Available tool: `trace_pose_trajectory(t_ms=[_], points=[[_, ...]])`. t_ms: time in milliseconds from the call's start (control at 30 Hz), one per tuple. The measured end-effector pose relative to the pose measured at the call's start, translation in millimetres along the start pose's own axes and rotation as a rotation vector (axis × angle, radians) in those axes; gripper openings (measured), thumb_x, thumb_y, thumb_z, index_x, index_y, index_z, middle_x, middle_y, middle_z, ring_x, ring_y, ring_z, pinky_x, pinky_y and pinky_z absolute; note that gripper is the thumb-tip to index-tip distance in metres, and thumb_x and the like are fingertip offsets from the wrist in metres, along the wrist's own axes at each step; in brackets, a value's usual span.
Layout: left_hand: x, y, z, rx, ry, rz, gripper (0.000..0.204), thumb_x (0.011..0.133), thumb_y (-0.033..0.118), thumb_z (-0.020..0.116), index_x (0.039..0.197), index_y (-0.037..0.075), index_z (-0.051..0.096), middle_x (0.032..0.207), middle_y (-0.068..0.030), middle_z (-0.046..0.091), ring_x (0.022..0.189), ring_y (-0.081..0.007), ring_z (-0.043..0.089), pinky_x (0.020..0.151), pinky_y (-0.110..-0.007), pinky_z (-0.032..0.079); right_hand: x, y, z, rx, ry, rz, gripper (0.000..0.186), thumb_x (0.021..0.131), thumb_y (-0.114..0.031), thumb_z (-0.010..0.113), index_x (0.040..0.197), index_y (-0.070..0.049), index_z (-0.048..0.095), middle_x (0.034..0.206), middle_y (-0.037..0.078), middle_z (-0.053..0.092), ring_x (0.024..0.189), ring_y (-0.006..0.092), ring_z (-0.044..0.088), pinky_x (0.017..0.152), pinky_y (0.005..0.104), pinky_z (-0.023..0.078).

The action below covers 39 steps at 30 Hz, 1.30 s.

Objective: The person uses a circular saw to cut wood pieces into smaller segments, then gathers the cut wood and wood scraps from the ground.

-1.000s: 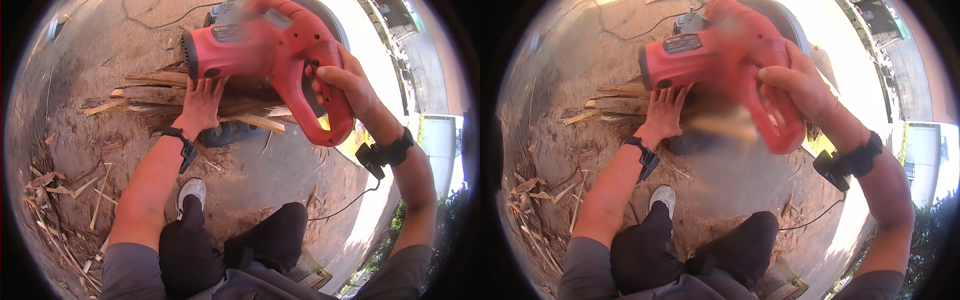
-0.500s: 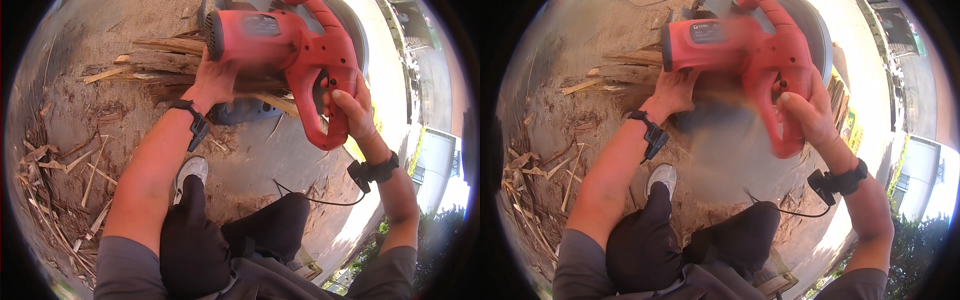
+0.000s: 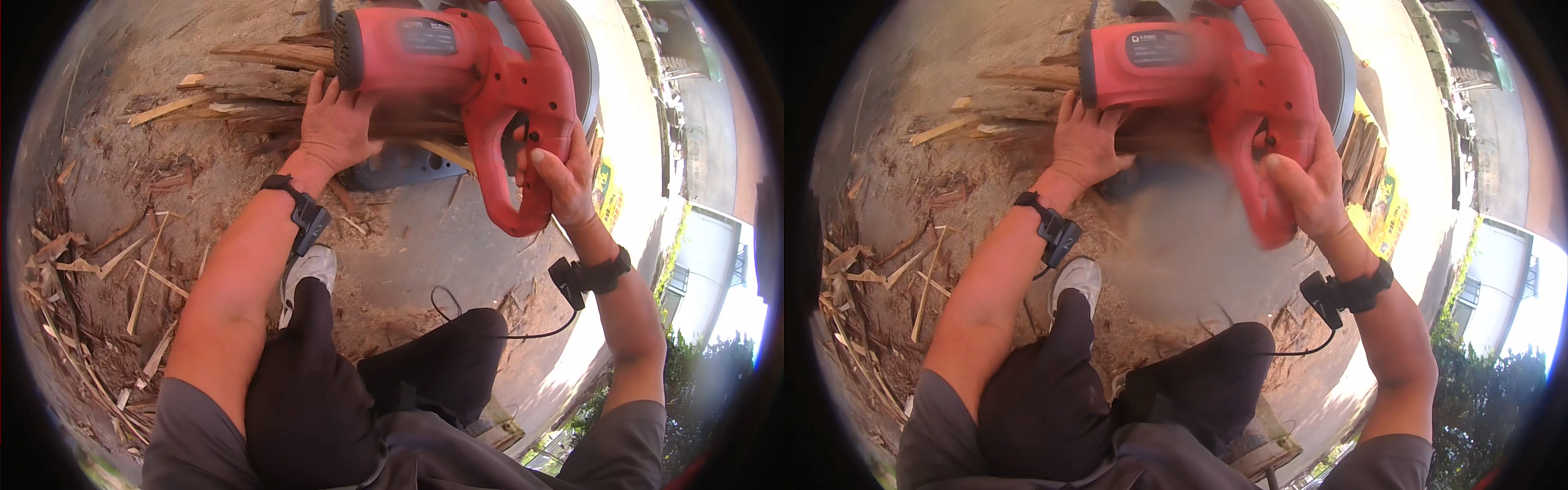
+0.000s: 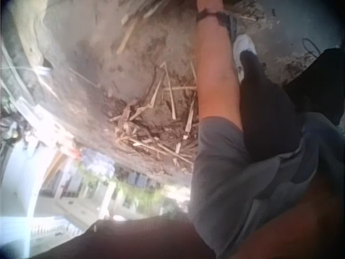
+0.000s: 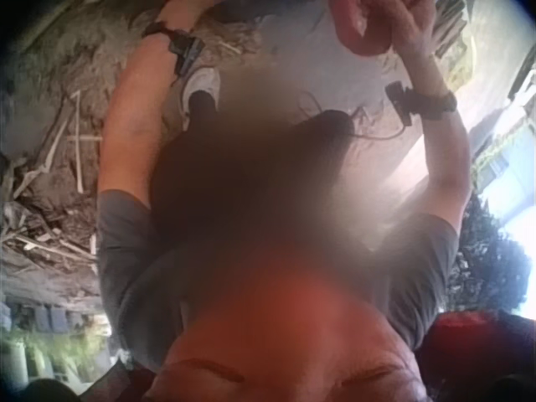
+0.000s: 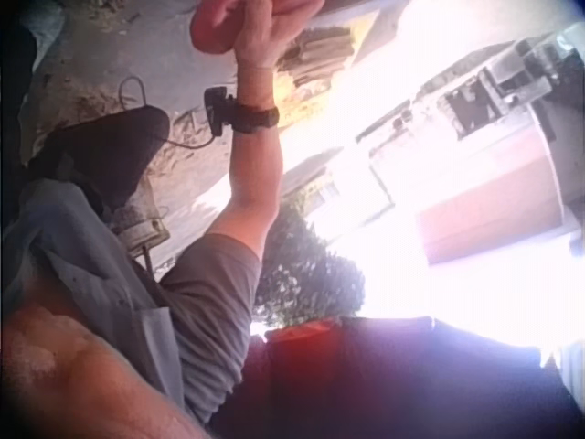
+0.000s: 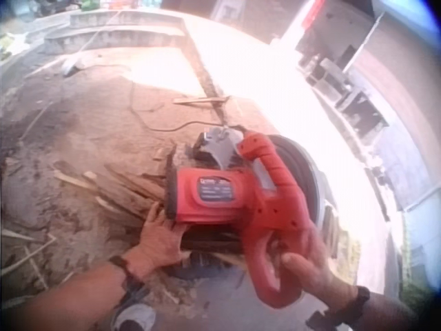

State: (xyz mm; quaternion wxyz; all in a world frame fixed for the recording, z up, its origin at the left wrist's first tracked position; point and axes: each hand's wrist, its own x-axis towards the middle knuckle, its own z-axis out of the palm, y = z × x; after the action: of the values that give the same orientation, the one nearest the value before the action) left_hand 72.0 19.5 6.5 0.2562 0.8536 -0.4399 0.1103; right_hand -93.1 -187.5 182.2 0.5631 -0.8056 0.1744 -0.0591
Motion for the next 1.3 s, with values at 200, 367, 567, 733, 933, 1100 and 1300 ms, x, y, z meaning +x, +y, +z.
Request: trace_pose_trajectory(t_ms=[200,367,567,733,933,1100,1300], points=[[4,-4,5,-0.038,0.071,-0.081,0.083,0.053,0.039,0.085,0.126,0.018,0.051,0.119,-0.0101,0.055,0.116,-0.0309,0.050,0.107,-0.047,0.032,12,-35,-11,0.023,-0.072,0.104,0.047,0.088,-0.020,0.056,0.127,0.000,0.040,0.105,0.014,0.059,0.067,0.0136,0.059,0.059,0.0249,0.052],[1,-8,6,-0.035,0.087,-0.118,0.082,0.054,0.040,0.085,0.124,0.015,0.051,0.116,-0.0100,0.058,0.115,-0.0302,0.053,0.106,-0.045,0.033,8,-25,-10,0.019,-0.086,0.100,0.045,0.089,-0.021,0.057,0.125,0.000,0.042,0.104,0.012,0.061,0.067,0.0132,0.057,0.061,0.0260,0.051],[-5,-3,7,0.008,0.064,-0.122,0.073,0.056,0.040,0.084,0.120,0.017,0.057,0.113,-0.0093,0.059,0.116,-0.0289,0.049,0.109,-0.046,0.028,-6,9,9,0.094,0.008,-0.013,0.049,0.086,-0.017,0.059,0.127,-0.001,0.039,0.103,0.013,0.061,0.067,0.0152,0.058,0.063,0.0280,0.051],[1,-1,-6,0.009,-0.060,-0.153,0.084,0.054,0.037,0.086,0.127,0.012,0.053,0.119,-0.0085,0.057,0.116,-0.0271,0.050,0.108,-0.046,0.030,10,-14,-2,0.044,0.037,-0.050,0.050,0.086,-0.016,0.058,0.130,-0.002,0.040,0.090,0.011,0.061,0.063,0.0142,0.058,0.059,0.0277,0.051],[3,-4,-5,0.029,-0.026,-0.057,0.091,0.055,0.036,0.086,0.133,0.009,0.047,0.136,-0.0072,0.050,0.121,-0.0262,0.048,0.108,-0.046,0.030,57,-151,-40,0.212,-0.233,0.203,0.041,0.086,-0.012,0.056,0.122,0.005,0.051,0.101,0.015,0.063,0.078,0.0183,0.063,0.071,0.0296,0.054],[4,12,-9,0.055,-0.128,-0.079,0.095,0.056,0.035,0.087,0.136,0.009,0.043,0.138,-0.0099,0.046,0.122,-0.0315,0.044,0.109,-0.046,0.027,78,-184,-84,0.238,-0.409,-0.015,0.043,0.084,-0.012,0.054,0.120,0.012,0.052,0.106,0.015,0.063,0.088,0.0199,0.063,0.082,0.0293,0.051],[12,5,-24,0.167,-0.251,-0.062,0.101,0.057,0.046,0.084,0.139,0.006,0.039,0.142,-0.0118,0.041,0.124,-0.0322,0.042,0.109,-0.047,0.027,10,-143,-65,-0.052,0.466,-0.661,0.038,0.089,-0.010,0.059,0.122,0.008,0.053,0.101,0.014,0.064,0.085,0.0188,0.063,0.076,0.0300,0.053]])
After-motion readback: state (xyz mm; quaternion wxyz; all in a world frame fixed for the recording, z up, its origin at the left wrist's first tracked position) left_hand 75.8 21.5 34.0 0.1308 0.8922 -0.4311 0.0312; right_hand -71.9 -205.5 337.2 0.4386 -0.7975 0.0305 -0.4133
